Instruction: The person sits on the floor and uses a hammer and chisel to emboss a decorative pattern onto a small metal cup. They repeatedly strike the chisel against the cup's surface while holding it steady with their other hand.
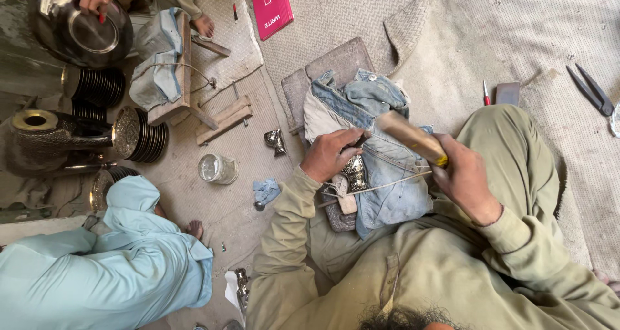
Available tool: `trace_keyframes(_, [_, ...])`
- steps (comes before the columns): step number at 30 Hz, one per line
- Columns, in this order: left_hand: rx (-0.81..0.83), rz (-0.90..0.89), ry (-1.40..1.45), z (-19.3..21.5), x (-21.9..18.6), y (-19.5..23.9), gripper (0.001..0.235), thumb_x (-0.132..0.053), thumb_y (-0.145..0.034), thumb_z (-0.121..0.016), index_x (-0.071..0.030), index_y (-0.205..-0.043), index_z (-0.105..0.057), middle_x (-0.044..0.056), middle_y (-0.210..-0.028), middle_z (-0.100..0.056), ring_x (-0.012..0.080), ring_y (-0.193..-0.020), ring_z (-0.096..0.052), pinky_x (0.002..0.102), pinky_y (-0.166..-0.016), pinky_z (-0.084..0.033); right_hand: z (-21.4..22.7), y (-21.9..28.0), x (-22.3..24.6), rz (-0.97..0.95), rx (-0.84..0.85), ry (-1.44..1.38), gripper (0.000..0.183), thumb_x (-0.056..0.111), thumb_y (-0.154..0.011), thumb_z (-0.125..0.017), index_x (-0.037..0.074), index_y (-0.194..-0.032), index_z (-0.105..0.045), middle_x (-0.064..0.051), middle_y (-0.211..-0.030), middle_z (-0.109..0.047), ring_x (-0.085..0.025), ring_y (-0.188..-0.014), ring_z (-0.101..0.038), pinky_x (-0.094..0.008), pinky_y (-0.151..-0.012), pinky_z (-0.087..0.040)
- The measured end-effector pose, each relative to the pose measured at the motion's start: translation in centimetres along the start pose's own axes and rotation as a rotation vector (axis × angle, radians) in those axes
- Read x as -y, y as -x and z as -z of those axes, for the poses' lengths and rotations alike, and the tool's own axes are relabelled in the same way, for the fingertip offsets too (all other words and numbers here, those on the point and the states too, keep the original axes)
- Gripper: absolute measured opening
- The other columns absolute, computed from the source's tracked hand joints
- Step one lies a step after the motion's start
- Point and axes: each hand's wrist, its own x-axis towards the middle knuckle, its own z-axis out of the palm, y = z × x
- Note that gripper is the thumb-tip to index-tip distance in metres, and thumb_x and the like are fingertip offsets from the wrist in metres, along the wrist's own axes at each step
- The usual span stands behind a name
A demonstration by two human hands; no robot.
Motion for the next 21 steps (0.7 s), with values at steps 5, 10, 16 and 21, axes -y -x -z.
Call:
trace_keyframes(5, [-0.036,-0.008,-0.037,-0.2,0.6,-0.1,0.047,-0.018,-0.088,-0.080,-0.002,-0.129,-0.063,0.020,-0.123,-0.071,0.0367,-0.109,-0.071,0.039,-0.090,-0.059,-0.4,-0.7,-0.1,-0.080,-0.027,-0.101,0.028,0.011,-0.090,-0.073,0.012,-0.117,-0.066,-0.018,-0.094,-0.069,-0.041,-0.085,-0.067,-0.047,-0.069,-0.052])
trace_keyframes(10, [-0.060,-0.039,-0.063,-0.4,0.8,0.0,0.042,-0.019,-0.088,-0.080,-0.003,-0.125,-0.066,0.019,-0.123,-0.072,0.0363,-0.110,-0.072,0.038,-0.092,-0.059,0.0,-1.1,-0.3,-0.007,0.006,-0.125,0.038,0.007,-0.083,-0.071,0.009,-0.121,-0.065,-0.019,-0.093,-0.068,-0.042,-0.085,-0.067,-0.047,-0.071,-0.052])
trace_keyframes(16, [-0.046,0.015,-0.006,0.0,0.6,-0.3,0.045,-0.018,-0.089,-0.079,-0.001,-0.128,-0.063,0.020,-0.118,-0.072,0.0373,-0.105,-0.072,0.040,-0.086,-0.059,0.0,-1.7,0.3,-0.083,-0.012,-0.233,0.031,0.008,-0.084,-0.072,0.008,-0.114,-0.064,-0.018,-0.090,-0.069,-0.038,-0.079,-0.068,-0.046,-0.071,-0.052])
trace_keyframes(21, [-0.037,0.059,0.019,0.2,-0.2,-0.5,0.046,-0.016,-0.088,-0.077,-0.006,-0.131,-0.064,0.017,-0.116,-0.073,0.0342,-0.101,-0.073,0.039,-0.083,-0.059,0.3,-2.6,-0.3,-0.038,0.066,-0.084,0.035,0.006,-0.082,-0.072,0.007,-0.116,-0.067,-0.020,-0.087,-0.067,-0.041,-0.078,-0.066,-0.046,-0.069,-0.050])
